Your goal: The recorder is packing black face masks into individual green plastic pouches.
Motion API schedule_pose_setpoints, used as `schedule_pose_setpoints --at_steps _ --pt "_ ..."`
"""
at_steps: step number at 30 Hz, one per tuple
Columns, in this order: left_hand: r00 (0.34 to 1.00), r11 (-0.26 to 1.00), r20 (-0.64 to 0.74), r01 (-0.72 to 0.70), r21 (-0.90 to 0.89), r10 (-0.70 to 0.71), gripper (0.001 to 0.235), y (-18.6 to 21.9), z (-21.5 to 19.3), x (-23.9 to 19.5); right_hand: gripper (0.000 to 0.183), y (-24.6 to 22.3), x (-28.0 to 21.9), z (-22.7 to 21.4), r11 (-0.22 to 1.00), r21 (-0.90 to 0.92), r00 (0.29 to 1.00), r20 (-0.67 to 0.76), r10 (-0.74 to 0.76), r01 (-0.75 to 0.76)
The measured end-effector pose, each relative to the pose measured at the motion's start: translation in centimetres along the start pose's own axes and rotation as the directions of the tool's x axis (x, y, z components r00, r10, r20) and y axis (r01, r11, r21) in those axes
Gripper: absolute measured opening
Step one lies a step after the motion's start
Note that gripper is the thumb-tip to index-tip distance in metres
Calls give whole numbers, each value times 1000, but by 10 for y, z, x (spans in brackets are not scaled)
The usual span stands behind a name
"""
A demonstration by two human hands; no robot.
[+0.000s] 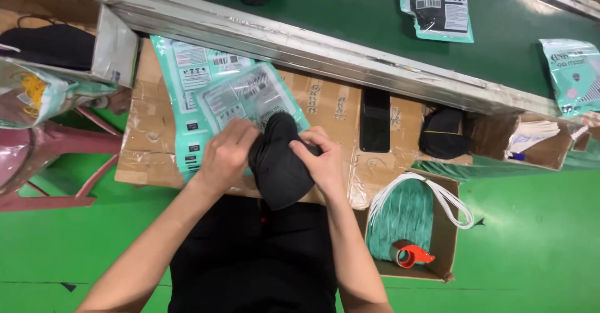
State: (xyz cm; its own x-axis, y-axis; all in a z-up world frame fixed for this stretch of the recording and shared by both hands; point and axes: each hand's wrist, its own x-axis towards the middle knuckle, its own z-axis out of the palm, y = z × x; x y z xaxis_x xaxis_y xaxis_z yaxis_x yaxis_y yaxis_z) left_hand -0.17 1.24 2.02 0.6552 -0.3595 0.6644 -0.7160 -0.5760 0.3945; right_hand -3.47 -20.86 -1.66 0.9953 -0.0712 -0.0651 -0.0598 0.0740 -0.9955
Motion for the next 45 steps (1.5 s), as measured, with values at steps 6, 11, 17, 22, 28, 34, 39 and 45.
schedule_pose_setpoints --at_steps 6,11,17,22,28,34,39,45 --pt "982 990 -164 71 -119 -90 25 33 -14 24 22 -56 -19 26 712 -688 921 -174 -347 139" --pt "980 960 -164 -147 -237 110 28 51 -7 8 19 -35 -19 9 904 -339 890 -277 -362 262" --pt "451 -114 439 584 -803 -777 33 28 37 -38 28 -44 -23 4 892 -367 920 -183 -346 262" --pt "676 270 165 490 -829 -718 24 86 40 -13 54 -29 -28 18 968 -174 839 -487 -244 181" --pt "610 211 215 548 -810 -762 14 70 45 -11 20 22 -52 -12 796 582 971 -46 235 -165" --pt "645 102 505 668 -737 -573 14 89 88 -41 16 21 -51 -3 699 714 945 -198 258 -41" --pt "391 622 919 733 -275 -54 18 120 12 0 22 -9 -54 -32 948 319 957 -279 80 14" --pt "995 976 93 -8 -215 28 28 132 -55 96 31 -62 -86 -48 903 -408 926 -271 -262 136"
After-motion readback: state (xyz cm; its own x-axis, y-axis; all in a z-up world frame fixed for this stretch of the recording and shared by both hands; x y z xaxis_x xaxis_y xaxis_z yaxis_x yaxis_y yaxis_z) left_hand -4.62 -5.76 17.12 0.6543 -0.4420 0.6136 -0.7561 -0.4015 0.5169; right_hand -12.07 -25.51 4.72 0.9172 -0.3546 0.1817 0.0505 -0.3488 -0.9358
